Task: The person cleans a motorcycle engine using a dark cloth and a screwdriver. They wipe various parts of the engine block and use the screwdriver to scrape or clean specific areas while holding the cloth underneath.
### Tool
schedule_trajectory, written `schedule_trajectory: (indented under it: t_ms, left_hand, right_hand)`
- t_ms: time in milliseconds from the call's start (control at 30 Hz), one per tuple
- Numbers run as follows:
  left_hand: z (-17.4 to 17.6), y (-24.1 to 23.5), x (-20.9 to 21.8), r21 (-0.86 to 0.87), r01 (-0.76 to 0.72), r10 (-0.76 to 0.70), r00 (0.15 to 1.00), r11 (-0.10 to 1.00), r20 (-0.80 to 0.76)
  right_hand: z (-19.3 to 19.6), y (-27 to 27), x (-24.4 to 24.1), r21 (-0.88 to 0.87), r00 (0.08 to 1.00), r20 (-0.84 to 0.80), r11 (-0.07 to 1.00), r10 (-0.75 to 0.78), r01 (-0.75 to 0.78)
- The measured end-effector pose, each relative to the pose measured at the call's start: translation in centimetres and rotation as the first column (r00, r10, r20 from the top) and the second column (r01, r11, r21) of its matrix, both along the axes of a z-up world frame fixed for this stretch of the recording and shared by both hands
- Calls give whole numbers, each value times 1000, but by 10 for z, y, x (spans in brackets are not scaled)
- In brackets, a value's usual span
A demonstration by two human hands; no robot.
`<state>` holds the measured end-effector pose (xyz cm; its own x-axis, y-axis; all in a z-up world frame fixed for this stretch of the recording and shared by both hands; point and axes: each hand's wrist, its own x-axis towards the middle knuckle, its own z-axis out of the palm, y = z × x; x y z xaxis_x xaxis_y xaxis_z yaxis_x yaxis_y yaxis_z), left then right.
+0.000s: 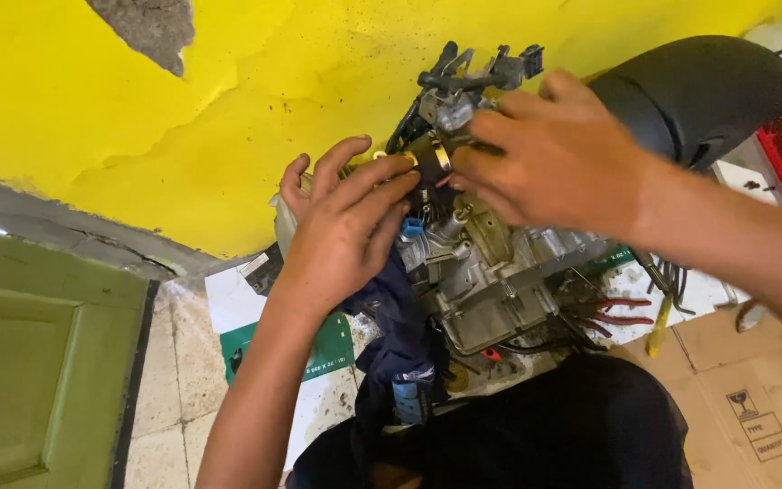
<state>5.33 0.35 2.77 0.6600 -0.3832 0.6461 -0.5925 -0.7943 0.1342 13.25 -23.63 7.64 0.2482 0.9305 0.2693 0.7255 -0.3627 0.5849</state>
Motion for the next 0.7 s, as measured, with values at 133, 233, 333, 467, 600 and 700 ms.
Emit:
schedule_trajectory:
  t_ms: [133, 233, 333, 467, 600, 700]
  left_hand:
    - [0, -4, 1, -60, -33, 34, 999, 998, 14]
    - [6, -13, 0, -54, -89, 92, 995, 995, 46]
    - [4, -14, 1, -35, -109, 112, 989, 993, 99]
    - [5, -17, 4, -12, -132, 132, 984, 991, 123]
    - [9, -26, 14, -79, -219, 224, 972, 973, 67]
    - [22, -26, 28, -47, -304, 297, 948, 951, -116]
  right_hand:
    - [-44, -5, -21, 344, 996, 11, 936, -85, 76]
    - [-65, 0, -38, 503, 989, -86, 851, -124, 150]
    - [-60, 8, -50, 588, 982, -153, 789, -108, 178]
    - [-45, 20, -51, 573, 968, -190, 781, -166, 247]
    - [-26, 27, -45, 430, 927, -256, 826, -275, 364]
    - [-9, 33, -42, 291, 909, -215, 865, -358, 409]
